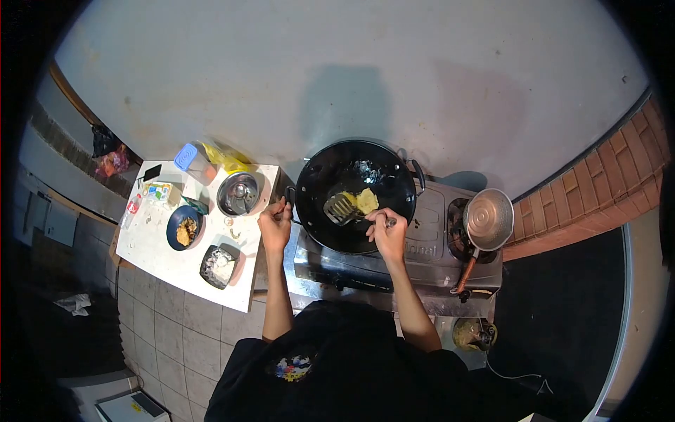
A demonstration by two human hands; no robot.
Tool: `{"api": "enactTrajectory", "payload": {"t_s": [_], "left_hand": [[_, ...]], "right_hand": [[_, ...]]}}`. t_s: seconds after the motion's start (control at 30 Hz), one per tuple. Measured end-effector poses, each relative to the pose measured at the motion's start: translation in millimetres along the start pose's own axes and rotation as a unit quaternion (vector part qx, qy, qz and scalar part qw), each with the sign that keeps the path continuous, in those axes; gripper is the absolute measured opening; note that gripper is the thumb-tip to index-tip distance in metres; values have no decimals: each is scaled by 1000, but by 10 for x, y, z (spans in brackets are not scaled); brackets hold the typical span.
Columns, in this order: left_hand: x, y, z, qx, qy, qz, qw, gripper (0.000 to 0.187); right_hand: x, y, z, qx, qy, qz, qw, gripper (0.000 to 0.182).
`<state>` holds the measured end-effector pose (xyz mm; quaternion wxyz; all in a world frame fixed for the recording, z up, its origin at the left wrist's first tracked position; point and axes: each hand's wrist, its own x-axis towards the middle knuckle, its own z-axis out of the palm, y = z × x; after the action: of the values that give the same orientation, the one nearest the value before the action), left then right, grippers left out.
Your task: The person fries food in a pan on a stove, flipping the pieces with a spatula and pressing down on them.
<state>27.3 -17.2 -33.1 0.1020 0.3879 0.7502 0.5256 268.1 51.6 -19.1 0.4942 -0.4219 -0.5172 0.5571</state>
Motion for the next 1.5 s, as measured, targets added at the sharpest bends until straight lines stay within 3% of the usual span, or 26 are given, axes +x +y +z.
{"api": "enactTrajectory", "payload": {"t_s": [0.4,0.53,1.5], "left_hand": [[20,-1,-7,-20,-9,15,1000,24],[15,53,-33,-21,-23,-9,999,24],[66,1,-94,-1,-56,2,998,26]], "right_hand": [[-53,-44,-2,-14,6,-6,1000,29],[-31,-153,-37,2,17,-51,999,33],[46,-32,-18,-51,20,-13,998,39]]}}
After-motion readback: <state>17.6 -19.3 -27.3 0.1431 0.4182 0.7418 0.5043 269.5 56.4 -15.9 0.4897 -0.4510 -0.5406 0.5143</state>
